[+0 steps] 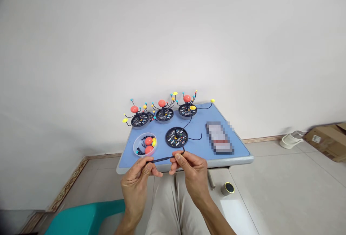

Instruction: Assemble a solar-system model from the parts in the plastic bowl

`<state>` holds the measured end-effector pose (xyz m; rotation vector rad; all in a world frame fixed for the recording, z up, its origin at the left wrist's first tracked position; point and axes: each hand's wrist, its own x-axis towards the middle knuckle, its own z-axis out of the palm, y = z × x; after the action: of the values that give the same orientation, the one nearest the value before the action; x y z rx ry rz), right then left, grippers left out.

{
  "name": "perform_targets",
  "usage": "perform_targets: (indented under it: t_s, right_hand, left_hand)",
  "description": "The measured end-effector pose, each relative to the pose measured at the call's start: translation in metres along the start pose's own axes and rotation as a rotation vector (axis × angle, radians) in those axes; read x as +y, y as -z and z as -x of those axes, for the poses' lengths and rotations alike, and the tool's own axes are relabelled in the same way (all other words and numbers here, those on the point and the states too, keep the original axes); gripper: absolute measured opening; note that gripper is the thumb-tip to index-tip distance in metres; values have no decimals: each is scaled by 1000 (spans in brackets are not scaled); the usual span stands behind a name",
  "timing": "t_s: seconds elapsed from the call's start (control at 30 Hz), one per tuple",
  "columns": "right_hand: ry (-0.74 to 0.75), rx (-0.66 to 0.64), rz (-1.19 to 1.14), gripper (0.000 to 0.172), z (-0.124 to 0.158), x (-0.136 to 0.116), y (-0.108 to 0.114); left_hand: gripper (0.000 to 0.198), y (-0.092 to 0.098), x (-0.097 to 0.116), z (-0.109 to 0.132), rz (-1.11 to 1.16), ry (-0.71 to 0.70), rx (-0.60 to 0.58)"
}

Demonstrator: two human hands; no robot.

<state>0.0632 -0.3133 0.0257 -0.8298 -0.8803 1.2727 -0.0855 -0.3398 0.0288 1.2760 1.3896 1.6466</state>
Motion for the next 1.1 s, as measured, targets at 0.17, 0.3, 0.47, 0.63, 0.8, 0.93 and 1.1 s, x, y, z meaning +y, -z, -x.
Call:
perform_targets:
  t_s: [0.17,0.3,0.47,0.63,0.8,0.93,1.1]
  right_hand:
    - [-8,-1,39,22,6,15,0]
    - [291,-76,288,9,9,14,4]
    - [847,-121,652,37,-6,16,6]
    - [1052,-21,865,38,-28,33,-3]
    - [953,-155,952,35,-49,37,-1]
    - [692,-33,991,35,-85,29,17]
    - [402,-137,1014,28,-128,29,27]
  left_hand:
    - [23,-2,-17,2,87,123,-17]
    - [29,-8,-25,-11,131,163,-145]
    - [35,-28,-28,-41,53,46,-238]
    - [25,-51,-43,-54,-129,-333,-127]
    - [21,-71,-65,-70,-25,-354,-71]
    - [22,-89,-72,-94,178,-42,-8]
    - [31,-103,-73,-106,482,226,-68]
